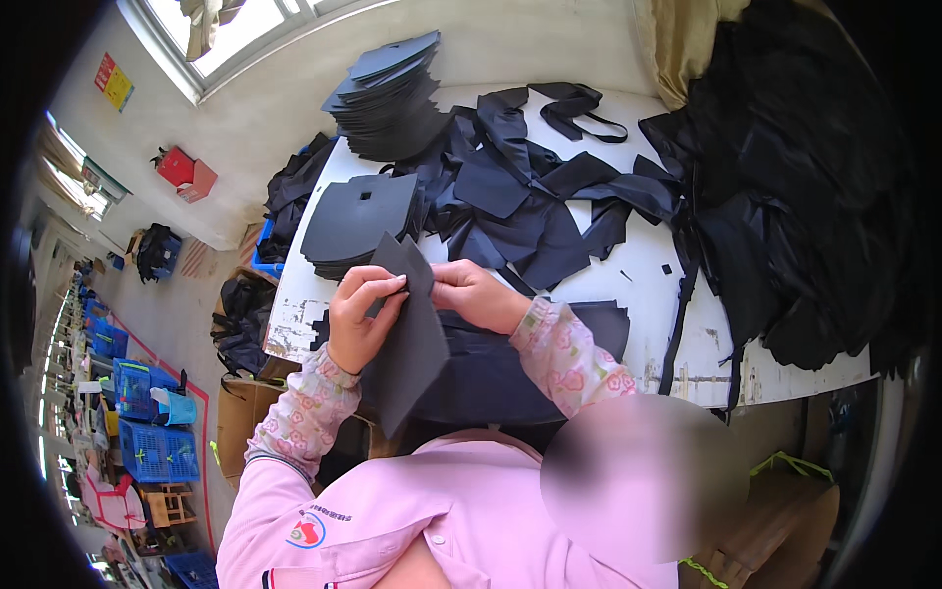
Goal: Sorting and stacking black fabric pieces and components at a workstation.
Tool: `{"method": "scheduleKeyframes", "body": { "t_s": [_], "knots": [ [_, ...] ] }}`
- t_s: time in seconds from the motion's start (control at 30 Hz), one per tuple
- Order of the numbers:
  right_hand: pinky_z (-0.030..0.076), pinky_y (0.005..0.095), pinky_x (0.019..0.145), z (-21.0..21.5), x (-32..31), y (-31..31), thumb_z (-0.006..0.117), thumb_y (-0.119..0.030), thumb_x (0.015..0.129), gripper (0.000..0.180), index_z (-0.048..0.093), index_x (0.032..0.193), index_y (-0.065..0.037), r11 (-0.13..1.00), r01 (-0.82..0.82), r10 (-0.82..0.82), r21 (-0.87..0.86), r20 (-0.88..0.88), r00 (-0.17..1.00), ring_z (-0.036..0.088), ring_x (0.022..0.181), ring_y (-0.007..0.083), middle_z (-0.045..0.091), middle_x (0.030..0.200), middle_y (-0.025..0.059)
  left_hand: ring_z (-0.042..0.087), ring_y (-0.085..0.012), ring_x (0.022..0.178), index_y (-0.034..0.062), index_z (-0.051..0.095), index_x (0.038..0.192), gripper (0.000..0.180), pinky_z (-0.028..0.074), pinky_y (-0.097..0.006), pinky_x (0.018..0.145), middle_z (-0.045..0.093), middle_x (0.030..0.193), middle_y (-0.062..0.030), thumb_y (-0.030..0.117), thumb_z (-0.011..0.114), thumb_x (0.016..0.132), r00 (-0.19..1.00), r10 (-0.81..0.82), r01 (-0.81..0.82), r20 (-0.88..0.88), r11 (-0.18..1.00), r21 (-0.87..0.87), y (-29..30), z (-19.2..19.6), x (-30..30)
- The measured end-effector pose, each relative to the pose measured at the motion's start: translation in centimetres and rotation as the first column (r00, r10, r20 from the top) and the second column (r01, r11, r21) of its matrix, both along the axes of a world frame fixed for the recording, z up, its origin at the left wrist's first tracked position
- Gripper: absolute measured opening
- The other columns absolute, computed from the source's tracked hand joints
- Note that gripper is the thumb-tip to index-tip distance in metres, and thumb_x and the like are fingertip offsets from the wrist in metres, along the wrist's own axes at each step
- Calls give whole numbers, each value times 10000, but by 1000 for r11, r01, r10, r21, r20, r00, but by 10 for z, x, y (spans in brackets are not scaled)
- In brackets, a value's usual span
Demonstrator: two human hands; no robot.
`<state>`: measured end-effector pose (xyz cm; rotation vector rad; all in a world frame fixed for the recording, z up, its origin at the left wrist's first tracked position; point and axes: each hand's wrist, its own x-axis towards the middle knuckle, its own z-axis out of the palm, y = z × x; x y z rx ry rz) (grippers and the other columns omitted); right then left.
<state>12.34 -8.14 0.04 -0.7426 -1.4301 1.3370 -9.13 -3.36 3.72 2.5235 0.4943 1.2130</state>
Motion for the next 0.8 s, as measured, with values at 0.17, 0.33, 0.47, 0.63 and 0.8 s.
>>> {"method": "scheduleKeyframes", "body": {
  "t_s": [0.17, 0.33, 0.47, 0.63, 0.8],
  "knots": [
    [461, 307, 965, 34, 19, -25, 629, -323, 988, 386, 584, 1269, -62, 837, -336, 224, -432, -290, 930, 571, 1079, 100, 624, 1170, 27, 639, -279, 841, 29, 682, 981, 235, 507, -341, 732, 647, 930, -106, -63, 728, 770, 994, 3, 20, -113, 980, 196, 4, 7, 13],
    [494, 269, 851, 19, 38, -19, 701, -158, 890, 456, 554, 1297, -17, 967, -104, 159, -233, 232, 959, 596, 963, 111, 662, 1049, 37, 619, -162, 813, 1, 597, 907, 106, 535, -307, 680, 624, 903, -100, -62, 663, 853, 990, 16, 39, 140, 923, -382, 9, 15, -18],
    [452, 237, 698, -3, 70, -31, 714, -84, 875, 448, 558, 1288, -5, 950, 133, 23, -283, 488, 872, 532, 768, 72, 581, 840, -11, 560, -96, 736, 34, 554, 914, 63, 518, -262, 611, 571, 933, -47, 44, 532, 972, 866, 144, 227, 479, 740, -633, 22, 24, -90],
    [493, 309, 747, -55, 118, -58, 759, -138, 826, 502, 580, 1288, -59, 922, 250, 19, -296, 677, 735, 610, 771, 182, 637, 815, 65, 530, -110, 569, 72, 541, 856, 95, 425, -228, 577, 568, 712, -11, 122, 578, 929, 778, 512, 17, 364, 563, -826, 56, -13, -185],
    [520, 388, 826, -58, 112, -73, 756, -141, 807, 501, 589, 1277, -86, 933, 351, -131, -83, 829, 544, 675, 905, 315, 697, 930, 148, 590, -304, 1037, 26, 580, 1085, 315, 457, -410, 908, 601, 1110, -147, 154, 723, 835, 583, 682, -683, -442, 705, 188, 88, -76, -204]
  ]
}}
